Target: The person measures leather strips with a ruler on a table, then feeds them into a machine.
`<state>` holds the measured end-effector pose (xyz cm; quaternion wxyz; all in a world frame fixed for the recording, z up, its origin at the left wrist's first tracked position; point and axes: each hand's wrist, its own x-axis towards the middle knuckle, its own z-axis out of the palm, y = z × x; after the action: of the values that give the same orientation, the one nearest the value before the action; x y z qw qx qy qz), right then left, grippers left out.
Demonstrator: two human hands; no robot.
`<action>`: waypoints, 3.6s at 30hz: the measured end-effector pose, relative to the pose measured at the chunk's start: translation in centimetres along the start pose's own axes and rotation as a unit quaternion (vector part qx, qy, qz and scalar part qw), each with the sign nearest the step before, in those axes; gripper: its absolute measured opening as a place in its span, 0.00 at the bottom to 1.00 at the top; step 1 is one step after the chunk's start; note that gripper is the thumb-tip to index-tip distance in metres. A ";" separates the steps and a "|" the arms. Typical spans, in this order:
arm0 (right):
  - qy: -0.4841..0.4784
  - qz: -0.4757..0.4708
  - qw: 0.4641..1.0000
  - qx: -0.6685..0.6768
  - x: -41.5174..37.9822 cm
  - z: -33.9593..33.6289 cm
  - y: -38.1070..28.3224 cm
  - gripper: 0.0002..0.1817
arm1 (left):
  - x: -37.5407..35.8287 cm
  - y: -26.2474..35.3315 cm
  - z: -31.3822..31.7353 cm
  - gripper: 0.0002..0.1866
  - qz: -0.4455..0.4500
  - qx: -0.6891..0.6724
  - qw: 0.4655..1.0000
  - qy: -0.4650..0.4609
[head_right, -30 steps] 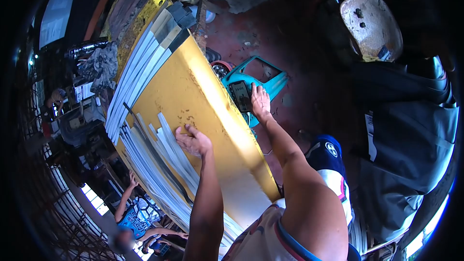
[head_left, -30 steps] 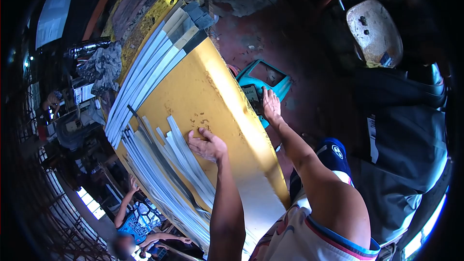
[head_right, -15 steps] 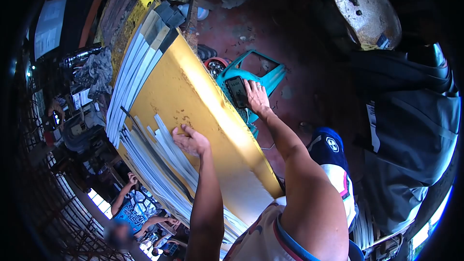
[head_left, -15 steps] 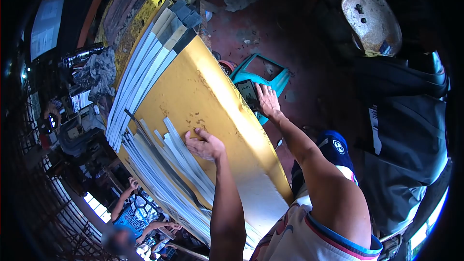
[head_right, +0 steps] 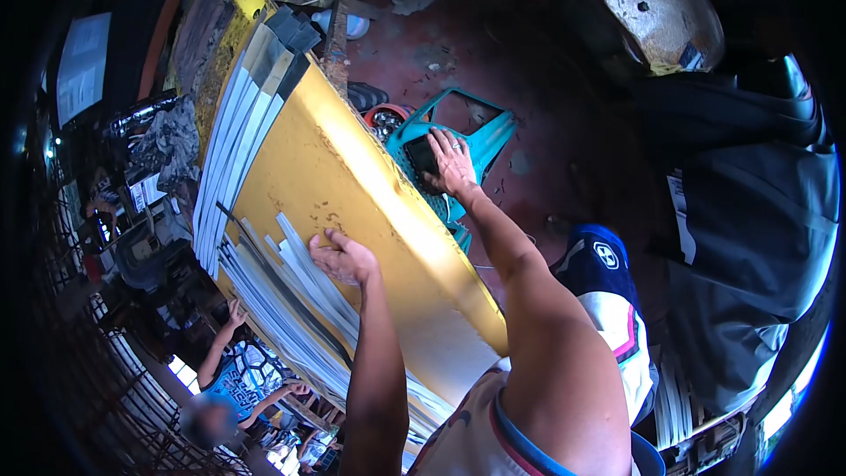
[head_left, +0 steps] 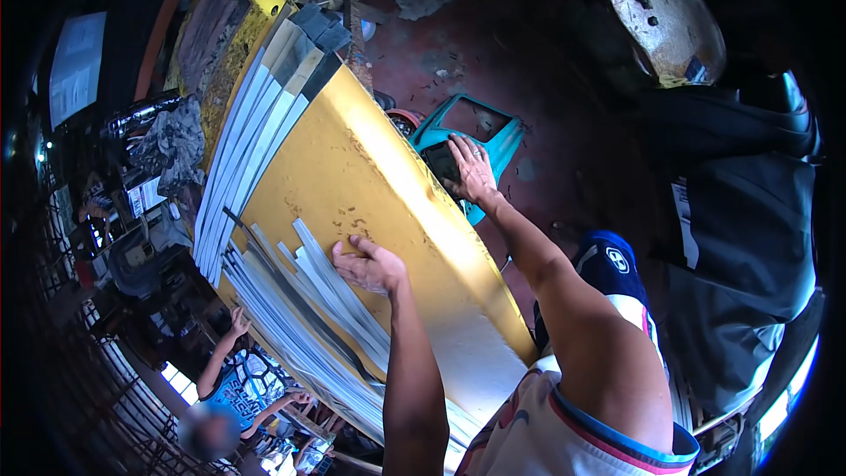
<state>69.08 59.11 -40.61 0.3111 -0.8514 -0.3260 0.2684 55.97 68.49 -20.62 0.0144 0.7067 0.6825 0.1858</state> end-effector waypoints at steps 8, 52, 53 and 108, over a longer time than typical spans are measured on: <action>0.041 0.030 0.999 0.014 0.4 1.1 -0.6 0.50 | 0.1 -0.2 0.0 0.21 0.018 0.014 1.000 0.005; 0.051 0.054 0.995 0.072 -0.4 0.6 0.1 0.50 | 0.1 -0.1 0.0 0.20 0.008 0.018 1.000 0.004; 0.048 0.062 0.995 0.057 -0.3 0.6 0.0 0.51 | 0.1 0.0 0.0 0.20 0.008 0.018 1.000 0.004; 0.249 -0.129 0.920 0.272 -14.0 -11.6 -3.1 0.16 | -9.6 -21.5 -7.9 0.30 -0.060 0.110 0.985 0.118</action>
<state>66.55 46.68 -27.16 0.6337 -0.7239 -0.2598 0.0832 33.13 58.78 -21.45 -0.1330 0.6345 0.7372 0.1906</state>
